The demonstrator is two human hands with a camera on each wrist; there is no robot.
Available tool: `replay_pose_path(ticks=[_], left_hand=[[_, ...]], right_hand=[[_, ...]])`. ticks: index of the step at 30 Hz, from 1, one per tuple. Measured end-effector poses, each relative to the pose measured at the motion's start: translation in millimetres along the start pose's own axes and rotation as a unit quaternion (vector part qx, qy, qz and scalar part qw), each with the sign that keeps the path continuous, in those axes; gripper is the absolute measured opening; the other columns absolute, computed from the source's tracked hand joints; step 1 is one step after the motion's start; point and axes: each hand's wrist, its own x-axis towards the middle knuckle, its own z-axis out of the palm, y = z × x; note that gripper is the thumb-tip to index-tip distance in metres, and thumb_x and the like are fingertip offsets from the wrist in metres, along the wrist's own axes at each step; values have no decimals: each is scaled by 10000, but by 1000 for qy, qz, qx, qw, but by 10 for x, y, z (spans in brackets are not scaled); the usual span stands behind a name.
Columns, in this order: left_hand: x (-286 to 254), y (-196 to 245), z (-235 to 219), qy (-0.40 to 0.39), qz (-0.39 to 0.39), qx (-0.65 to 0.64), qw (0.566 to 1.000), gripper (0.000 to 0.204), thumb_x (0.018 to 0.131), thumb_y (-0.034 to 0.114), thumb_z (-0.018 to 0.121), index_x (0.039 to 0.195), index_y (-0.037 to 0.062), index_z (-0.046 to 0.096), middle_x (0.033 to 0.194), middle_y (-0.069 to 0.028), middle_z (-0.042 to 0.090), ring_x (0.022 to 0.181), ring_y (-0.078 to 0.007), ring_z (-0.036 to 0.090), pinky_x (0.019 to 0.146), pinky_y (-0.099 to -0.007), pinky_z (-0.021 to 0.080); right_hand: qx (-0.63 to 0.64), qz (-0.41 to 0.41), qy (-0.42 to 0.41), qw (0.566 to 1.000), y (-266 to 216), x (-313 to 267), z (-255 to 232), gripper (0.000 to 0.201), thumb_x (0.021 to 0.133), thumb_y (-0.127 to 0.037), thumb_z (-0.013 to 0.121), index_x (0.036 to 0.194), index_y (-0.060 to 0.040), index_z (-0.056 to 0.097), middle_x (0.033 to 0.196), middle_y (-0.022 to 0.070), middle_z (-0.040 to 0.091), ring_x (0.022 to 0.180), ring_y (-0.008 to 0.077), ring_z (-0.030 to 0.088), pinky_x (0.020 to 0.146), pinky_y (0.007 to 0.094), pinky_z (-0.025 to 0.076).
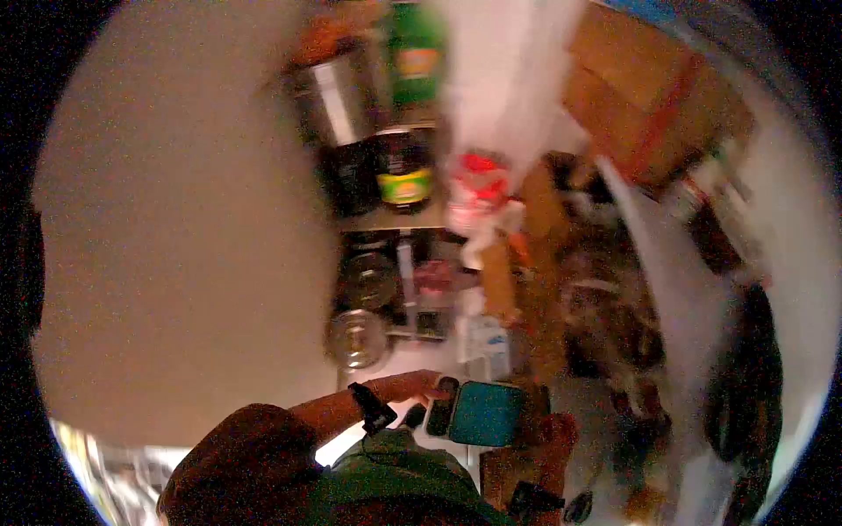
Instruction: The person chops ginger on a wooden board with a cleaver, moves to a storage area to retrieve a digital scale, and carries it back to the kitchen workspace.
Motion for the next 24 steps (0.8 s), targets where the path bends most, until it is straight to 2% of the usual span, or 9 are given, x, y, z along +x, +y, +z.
replay_pose_path(ticks=[3,6,10,13,16,17,18,19,24], left_hand=[[-865,-681,-126,166,-58,55,983,511,902,369,747,1287,77,580,1220,-37,639,1027,-137,614,757,-314,540],[-1900,-1245,149,252,-29,-38,966,549,882,353,766,1362,175,566,1197,-24,654,1074,-132,605,807,-340,533],[-3198,-2212,598,398,-84,-59,912,544,837,434,787,1261,125,641,1089,-54,673,969,-170,614,782,-359,563],[-4142,-2742,1029,494,-108,-104,856,520,863,432,732,1203,49,644,1003,-106,649,883,-207,609,752,-340,562],[-5019,-3348,1498,584,-72,-210,781,471,845,431,745,1110,49,672,920,-81,654,785,-186,593,712,-349,540],[-5269,-3646,1594,605,-98,-260,747,418,836,398,786,1118,109,675,988,-42,676,901,-168,611,789,-350,506],[-5561,-3566,1838,619,9,-335,710,398,851,362,779,1137,105,677,1016,-55,696,937,-183,643,819,-365,525],[-5790,-3851,1911,664,-16,-344,664,335,866,243,747,1148,72,690,1033,-67,719,878,-188,695,760,-338,574],[-6899,-4936,2015,763,49,-436,474,348,851,186,770,1133,15,660,1030,-123,716,914,-257,715,777,-410,609]], right_hand=[[-104,37,-117,987,-161,-103,993,120,972,-208,603,896,-115,606,840,28,618,773,128,575,706,317,496],[-116,190,-216,951,589,-39,1287,157,967,-210,609,865,-91,604,836,42,635,764,127,594,674,322,505],[-233,230,-348,878,1333,-471,1822,144,938,-175,637,850,-64,611,836,53,656,740,134,621,618,312,509],[-388,227,-561,695,1774,-891,2360,164,904,-173,710,968,-32,658,852,65,701,713,132,650,579,288,519],[-424,157,-714,535,2249,-1455,2786,332,894,-237,742,1121,-10,657,916,68,718,780,163,677,673,285,546],[-423,144,-724,526,2350,-1692,2956,332,894,-237,742,1121,-10,657,916,68,718,780,163,677,673,285,546],[-412,210,-733,498,2443,-1972,3134,330,897,-243,741,1122,-14,664,908,64,720,768,149,670,661,277,537],[-401,276,-737,468,2533,-2236,3329,329,900,-248,741,1124,-19,670,901,59,723,756,136,663,649,270,527],[-422,212,-787,396,3205,-3511,4451,330,920,-265,716,1130,-14,670,884,49,720,738,108,642,634,254,508]])
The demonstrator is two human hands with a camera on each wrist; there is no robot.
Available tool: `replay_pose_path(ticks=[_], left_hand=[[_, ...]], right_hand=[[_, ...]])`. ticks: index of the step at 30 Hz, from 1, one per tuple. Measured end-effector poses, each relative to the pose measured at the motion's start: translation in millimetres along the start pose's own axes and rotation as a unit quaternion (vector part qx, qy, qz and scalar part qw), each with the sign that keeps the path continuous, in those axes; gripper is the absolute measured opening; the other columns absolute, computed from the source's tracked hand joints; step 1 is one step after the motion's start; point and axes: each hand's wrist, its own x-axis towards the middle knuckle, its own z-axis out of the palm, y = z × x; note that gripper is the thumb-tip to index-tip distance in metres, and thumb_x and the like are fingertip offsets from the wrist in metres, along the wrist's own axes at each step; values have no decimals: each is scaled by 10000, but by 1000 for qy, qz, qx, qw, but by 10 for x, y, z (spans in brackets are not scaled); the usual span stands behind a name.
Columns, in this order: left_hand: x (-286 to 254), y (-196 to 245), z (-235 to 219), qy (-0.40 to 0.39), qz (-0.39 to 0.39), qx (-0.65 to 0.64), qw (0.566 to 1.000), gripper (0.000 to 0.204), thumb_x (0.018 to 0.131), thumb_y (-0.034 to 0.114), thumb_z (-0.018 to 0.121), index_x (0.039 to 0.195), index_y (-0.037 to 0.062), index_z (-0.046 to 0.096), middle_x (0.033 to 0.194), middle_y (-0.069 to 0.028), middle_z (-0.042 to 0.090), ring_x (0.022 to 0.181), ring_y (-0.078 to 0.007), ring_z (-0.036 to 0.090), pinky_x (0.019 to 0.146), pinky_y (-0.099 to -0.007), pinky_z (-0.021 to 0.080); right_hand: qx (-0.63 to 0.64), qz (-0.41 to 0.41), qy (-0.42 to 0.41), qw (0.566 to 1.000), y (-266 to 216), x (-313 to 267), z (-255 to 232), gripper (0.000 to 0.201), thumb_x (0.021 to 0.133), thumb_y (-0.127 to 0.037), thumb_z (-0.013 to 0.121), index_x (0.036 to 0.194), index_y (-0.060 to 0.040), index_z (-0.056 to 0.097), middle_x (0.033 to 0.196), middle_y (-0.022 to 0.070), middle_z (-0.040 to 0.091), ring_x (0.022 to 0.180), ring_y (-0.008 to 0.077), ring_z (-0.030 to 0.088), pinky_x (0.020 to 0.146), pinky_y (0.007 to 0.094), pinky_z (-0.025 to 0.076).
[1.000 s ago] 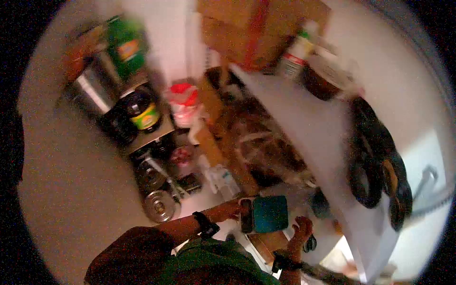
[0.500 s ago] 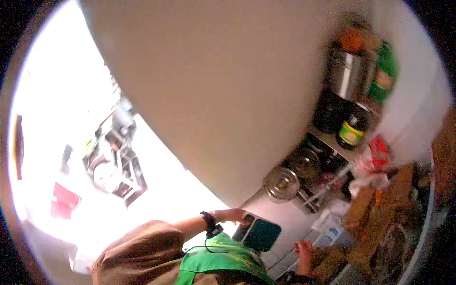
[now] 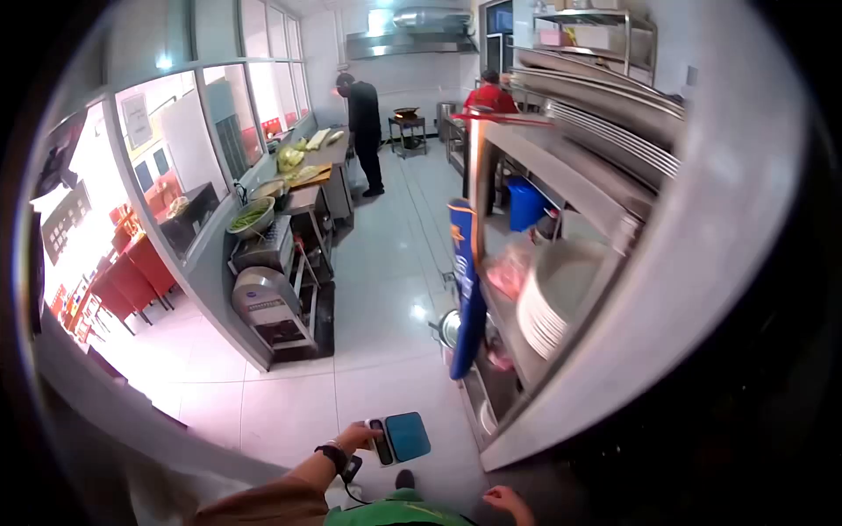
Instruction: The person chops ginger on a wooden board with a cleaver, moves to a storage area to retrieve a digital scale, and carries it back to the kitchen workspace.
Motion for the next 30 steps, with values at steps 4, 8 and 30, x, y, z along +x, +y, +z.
replay_pose_path(ticks=[4,8,30], left_hand=[[573,284,-811,24,31,-92,995,341,859,159,760,1129,-10,638,1031,-143,716,898,-284,721,801,-452,610],[793,763,-1271,78,18,-200,977,286,881,134,723,1116,0,634,1022,-126,707,898,-285,719,844,-452,607],[3474,3580,-3785,181,70,-341,920,229,947,116,642,1164,41,639,1067,-90,703,971,-255,704,879,-424,598]], right_hand=[[-45,-5,-80,996,-957,1028,261,349,936,-264,691,1183,-22,647,922,54,716,774,111,650,660,252,512],[-15,-56,-110,992,-2028,1813,485,353,955,-267,670,1205,-21,631,988,66,719,843,125,668,720,260,528],[290,127,-69,946,-5089,6887,-189,212,973,-144,606,1069,42,635,996,178,713,914,268,699,812,370,575]])
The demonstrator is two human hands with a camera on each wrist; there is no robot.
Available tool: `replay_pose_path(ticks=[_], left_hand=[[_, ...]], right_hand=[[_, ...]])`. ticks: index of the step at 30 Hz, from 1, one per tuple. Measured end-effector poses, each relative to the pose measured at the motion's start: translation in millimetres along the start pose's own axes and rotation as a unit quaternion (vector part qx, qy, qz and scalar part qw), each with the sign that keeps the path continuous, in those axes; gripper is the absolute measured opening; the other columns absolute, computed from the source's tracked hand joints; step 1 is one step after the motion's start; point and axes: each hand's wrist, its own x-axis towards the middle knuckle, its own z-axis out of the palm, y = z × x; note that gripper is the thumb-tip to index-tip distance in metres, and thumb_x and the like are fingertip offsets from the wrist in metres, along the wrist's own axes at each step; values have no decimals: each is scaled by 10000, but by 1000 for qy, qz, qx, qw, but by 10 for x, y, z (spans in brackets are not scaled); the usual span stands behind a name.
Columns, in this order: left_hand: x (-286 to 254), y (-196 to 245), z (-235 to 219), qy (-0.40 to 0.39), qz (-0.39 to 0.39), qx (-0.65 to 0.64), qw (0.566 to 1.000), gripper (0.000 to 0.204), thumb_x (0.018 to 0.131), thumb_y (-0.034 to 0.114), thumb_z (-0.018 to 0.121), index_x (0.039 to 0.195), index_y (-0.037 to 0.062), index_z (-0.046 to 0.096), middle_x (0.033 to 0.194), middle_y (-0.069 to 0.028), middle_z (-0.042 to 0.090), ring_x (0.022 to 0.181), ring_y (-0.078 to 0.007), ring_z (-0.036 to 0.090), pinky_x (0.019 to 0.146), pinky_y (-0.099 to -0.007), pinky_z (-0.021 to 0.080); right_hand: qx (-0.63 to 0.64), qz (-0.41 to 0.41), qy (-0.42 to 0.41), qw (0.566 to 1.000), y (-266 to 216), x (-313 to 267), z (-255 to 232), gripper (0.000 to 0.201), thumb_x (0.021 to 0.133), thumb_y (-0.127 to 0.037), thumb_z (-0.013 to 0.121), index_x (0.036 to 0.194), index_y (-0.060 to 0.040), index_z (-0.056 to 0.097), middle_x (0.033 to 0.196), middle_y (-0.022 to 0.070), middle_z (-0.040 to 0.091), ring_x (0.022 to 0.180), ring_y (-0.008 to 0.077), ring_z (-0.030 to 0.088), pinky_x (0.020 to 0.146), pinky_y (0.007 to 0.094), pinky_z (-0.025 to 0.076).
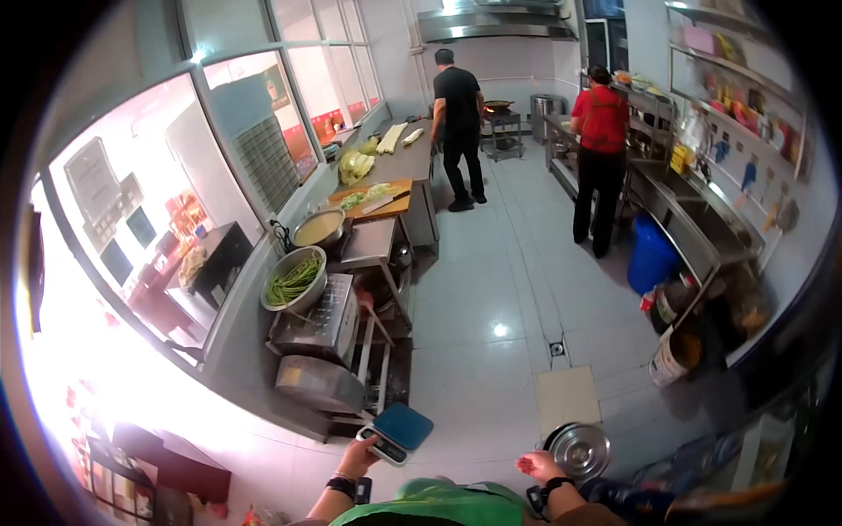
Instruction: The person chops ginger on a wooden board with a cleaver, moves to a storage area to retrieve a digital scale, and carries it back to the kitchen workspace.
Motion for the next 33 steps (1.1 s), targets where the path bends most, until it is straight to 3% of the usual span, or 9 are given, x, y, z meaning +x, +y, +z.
replay_pose_path(ticks=[3,10,15,19,22,24,25,28,33], left_hand=[[642,348,127,2,6,-37,999,217,949,109,648,1160,54,645,1079,-91,705,969,-254,708,842,-446,608],[2563,1409,792,13,16,13,1000,221,909,107,689,1123,68,649,1015,-42,703,909,-210,710,779,-396,614],[4001,2387,1555,-36,21,16,999,219,920,97,667,1138,83,651,1032,-31,704,922,-194,707,798,-370,601],[4901,3051,2240,-46,6,48,998,248,929,139,665,1172,92,651,1053,-23,707,947,-200,704,859,-398,585],[5564,3475,2849,-70,-26,29,997,234,956,161,646,1183,107,632,1104,-32,691,1003,-203,684,919,-403,561],[6062,3669,3243,-79,-28,10,996,245,945,160,659,1182,100,638,1101,-33,691,1007,-204,682,917,-400,563],[6323,3762,3450,-90,-25,2,996,250,949,164,655,1190,98,629,1110,-37,688,1020,-207,676,928,-401,557],[6897,4067,4008,-108,-16,1,994,253,995,198,610,1216,75,596,1165,-58,662,1062,-200,653,967,-392,539],[7980,4544,4597,-86,-31,-41,995,246,993,178,607,1218,79,587,1176,-65,657,1068,-205,648,969,-397,538]], right_hand=[[-9,-32,-53,998,-865,411,377,206,966,-140,612,1062,41,634,1000,184,711,911,275,694,811,376,571],[49,-121,19,991,-2681,1564,1187,164,960,-132,604,1022,18,628,921,150,702,838,252,693,737,352,576],[101,-31,117,988,-3301,2639,766,178,969,-126,588,1028,40,609,959,166,692,819,268,681,728,353,586],[167,-49,176,969,-3805,2574,767,175,946,-118,591,1012,42,622,916,161,704,827,281,696,709,366,596],[287,-5,191,939,-3844,2981,212,203,951,-128,552,970,55,637,903,166,707,788,291,703,670,370,603],[340,109,127,925,-3602,3643,-891,238,966,-187,562,938,28,659,897,166,722,827,278,708,744,372,597],[311,71,233,919,-3671,3453,-675,232,964,-180,561,932,30,655,893,166,719,819,277,706,731,369,596],[288,79,272,915,-4463,3735,-432,214,959,-159,558,914,33,642,882,164,711,796,273,700,694,360,594],[209,49,226,950,-6289,4876,-300,188,951,-125,553,885,38,621,863,162,696,756,267,690,631,344,589]])
